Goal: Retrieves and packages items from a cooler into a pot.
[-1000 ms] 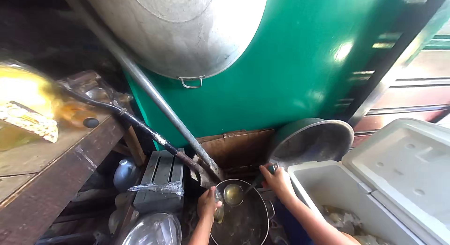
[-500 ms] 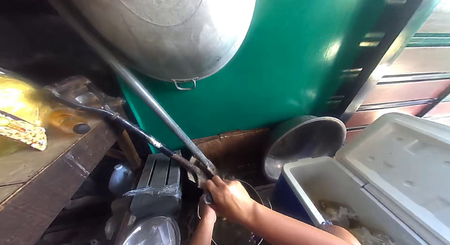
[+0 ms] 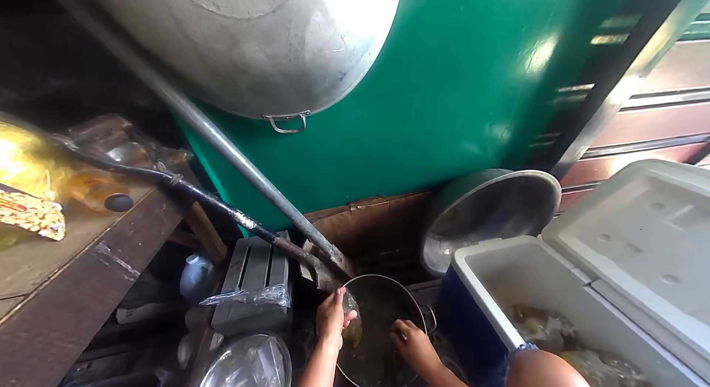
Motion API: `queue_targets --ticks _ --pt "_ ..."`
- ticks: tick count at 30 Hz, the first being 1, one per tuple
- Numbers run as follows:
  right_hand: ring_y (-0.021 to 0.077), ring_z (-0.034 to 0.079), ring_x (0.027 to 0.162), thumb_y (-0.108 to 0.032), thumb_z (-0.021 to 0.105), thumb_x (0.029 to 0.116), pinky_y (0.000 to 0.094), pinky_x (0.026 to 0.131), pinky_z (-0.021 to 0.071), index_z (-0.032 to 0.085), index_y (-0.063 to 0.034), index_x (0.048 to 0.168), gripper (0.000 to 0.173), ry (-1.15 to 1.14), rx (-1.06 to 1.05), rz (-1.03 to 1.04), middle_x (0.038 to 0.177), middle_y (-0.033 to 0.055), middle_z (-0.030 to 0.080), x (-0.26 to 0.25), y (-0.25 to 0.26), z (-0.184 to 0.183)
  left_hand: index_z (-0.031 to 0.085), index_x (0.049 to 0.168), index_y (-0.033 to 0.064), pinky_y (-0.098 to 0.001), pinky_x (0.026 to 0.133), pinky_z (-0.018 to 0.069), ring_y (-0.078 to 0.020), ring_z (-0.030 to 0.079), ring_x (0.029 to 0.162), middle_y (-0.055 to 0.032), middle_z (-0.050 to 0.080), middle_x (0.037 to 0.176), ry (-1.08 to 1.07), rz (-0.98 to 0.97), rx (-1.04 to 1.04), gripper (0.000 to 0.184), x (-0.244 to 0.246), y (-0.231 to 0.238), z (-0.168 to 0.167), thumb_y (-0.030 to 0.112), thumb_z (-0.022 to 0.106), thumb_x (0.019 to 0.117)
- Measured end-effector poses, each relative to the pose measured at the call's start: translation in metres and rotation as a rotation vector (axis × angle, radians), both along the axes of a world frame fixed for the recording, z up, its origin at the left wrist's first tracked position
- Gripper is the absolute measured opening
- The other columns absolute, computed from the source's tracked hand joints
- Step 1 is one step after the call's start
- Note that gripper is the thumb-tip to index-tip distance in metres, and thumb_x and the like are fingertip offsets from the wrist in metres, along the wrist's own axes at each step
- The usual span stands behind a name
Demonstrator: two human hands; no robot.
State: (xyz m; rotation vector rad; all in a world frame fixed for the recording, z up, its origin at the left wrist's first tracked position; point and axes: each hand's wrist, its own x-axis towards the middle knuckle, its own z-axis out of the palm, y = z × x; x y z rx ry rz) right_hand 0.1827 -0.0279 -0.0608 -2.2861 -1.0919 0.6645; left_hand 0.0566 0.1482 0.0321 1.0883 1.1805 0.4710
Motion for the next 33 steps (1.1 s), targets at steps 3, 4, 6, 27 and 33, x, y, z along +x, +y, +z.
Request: queue_targets --ticks 3,4,6,27,33 --pt "0.0358 0.069 0.108 -0.030 0.062 0.1016 0.0563 0.096 0.0523 0.071 -0.0069 0.120 0.032 0.078 0.059 -0.296 0.112 0.0187 0.073 0.013 -0.001 0.007 0.066 0.129 0.0039 -0.0282 0.054 0.0510 -0.0148 0.060 0.060 -0.0156 0.069 0.110 0.003 0.000 0.018 0.036 -0.004 0.002 -0.003 0.029 0.049 0.1099" --pt "0.0355 0.071 0.102 -0.032 0.061 0.1022 0.0568 0.092 0.0530 0.071 -0.0073 0.120 0.032 0.094 0.066 -0.369 0.107 0.0181 0.073 0.020 -0.001 0.015 0.066 0.129 0.0035 -0.0280 0.054 0.0507 -0.0146 0.060 0.060 -0.0155 0.068 0.109 0.005 -0.001 0.022 0.036 -0.004 0.002 -0.003 0.029 0.049 0.1101" --pt "0.0336 0.072 0.091 -0.035 0.059 0.1034 0.0556 0.085 0.0548 0.070 -0.0080 0.119 0.033 0.111 0.070 -0.451 0.099 0.0167 0.074 0.037 -0.001 0.032 0.066 0.128 0.0029 -0.0269 0.052 0.0493 -0.0137 0.058 0.058 -0.0152 0.068 0.106 0.016 0.005 0.036 0.036 -0.005 0.003 -0.005 0.028 0.049 0.1102" --pt "0.0335 0.070 0.066 -0.020 0.064 0.0958 0.0464 0.053 0.0560 0.068 -0.0027 0.107 0.021 -0.579 0.430 0.395 0.092 0.0193 0.068 -0.086 0.071 0.244 0.062 0.117 -0.0081 -0.0360 0.078 0.0491 -0.0209 0.059 0.083 -0.0174 0.065 0.102 0.149 -0.023 0.047 0.026 -0.027 -0.034 0.100 0.011 0.047 0.1077" --pt "0.0397 0.068 0.107 -0.029 0.049 0.1056 0.0560 0.089 0.0550 0.064 -0.0082 0.128 0.035 -0.177 -0.106 0.211 0.127 0.0224 0.064 -0.028 0.058 0.159 0.066 0.124 -0.0064 -0.0393 0.060 0.0574 -0.0274 0.070 0.072 -0.0280 0.068 0.109 -0.046 -0.077 0.354 0.042 -0.013 -0.003 -0.025 0.027 0.045 0.1113"
